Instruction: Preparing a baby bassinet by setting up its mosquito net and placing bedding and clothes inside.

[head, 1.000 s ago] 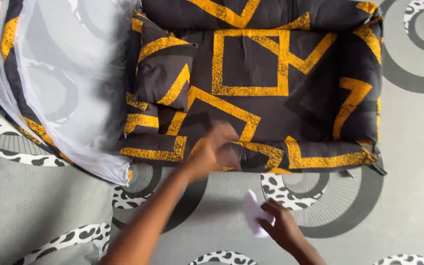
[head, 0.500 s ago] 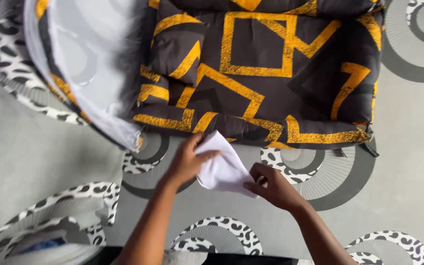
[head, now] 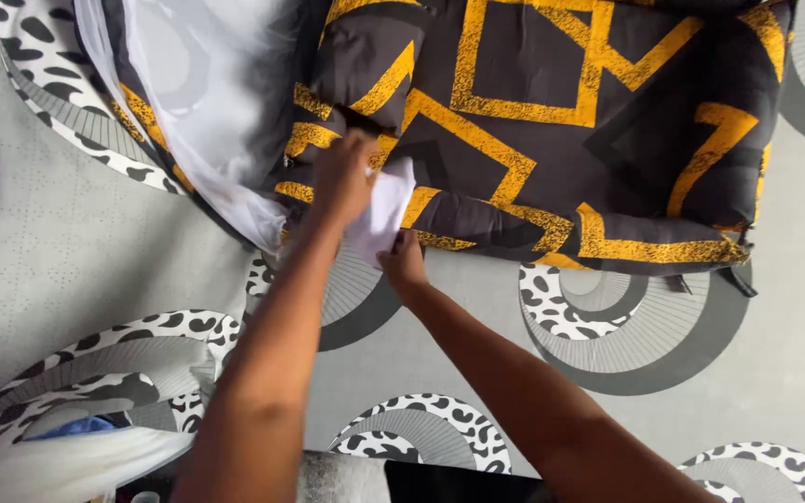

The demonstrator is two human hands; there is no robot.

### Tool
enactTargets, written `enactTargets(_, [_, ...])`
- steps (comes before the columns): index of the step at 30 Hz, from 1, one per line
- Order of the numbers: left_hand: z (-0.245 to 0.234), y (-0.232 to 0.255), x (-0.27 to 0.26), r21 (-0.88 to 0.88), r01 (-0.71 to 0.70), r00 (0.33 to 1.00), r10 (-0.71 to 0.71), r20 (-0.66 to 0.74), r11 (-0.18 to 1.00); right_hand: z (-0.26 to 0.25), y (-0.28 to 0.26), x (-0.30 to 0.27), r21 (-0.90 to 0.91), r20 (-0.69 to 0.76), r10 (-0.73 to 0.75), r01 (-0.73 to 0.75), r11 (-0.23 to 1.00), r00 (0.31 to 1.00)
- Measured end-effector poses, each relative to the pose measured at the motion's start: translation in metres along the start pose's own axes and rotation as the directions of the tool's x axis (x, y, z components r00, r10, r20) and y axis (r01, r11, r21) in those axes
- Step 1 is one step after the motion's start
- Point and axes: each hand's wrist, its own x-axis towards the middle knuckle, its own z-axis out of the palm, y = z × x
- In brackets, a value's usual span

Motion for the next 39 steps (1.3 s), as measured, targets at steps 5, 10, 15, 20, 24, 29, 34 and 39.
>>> enactTargets(5, [0.034,-0.002,-0.062,0.257,-0.034,0.999,0.025,0.037,0.966,-0.040,-0.031,-0.009,0.031,0.051,0.099,-0.100,0.994,0.994])
enactTargets(10, [0.032,0.016,-0.083,0.315,-0.029,0.993,0.064,-0.101,0.949,-0.064,-0.078,0.012,-0.582,-0.053,-0.361,0.265,0.769,0.931])
enactTargets(15, [0.048,0.025,-0.085,-0.061,0.437,0.835,-0.430,-0.342,0.897,-0.046,-0.075,0.036,-0.784,0.273,-0.399,0.443,0.435,0.875])
enactTargets(20, [0.062,0.017,-0.088,-0.275,0.543,0.766,-0.602,-0.224,0.793,-0.082,-0.088,-0.040,-0.858,0.507,-0.225,0.512,-0.040,0.832])
enactTargets(24, [0.052,0.019,-0.085,-0.105,0.543,0.792,-0.550,-0.264,0.833,-0.119,-0.034,-0.086,-0.759,0.631,0.374,0.442,0.479,0.680])
enactTargets(29, [0.065,-0.008,-0.090,-0.437,0.591,0.744,-0.668,-0.032,0.678,-0.094,-0.068,0.000,-0.632,0.175,-0.509,0.493,0.598,0.843])
enactTargets(34, [0.096,-0.041,-0.124,-0.768,0.509,0.718,-0.684,0.128,0.390,-0.046,-0.079,0.087,-0.690,-0.027,-0.261,0.171,0.703,0.965])
enactTargets(39, [0.147,-0.051,-0.158,-0.340,0.801,0.424,-0.868,-0.259,0.492,-0.025,-0.064,0.098,-0.763,-0.061,-0.265,0.126,0.633,0.962])
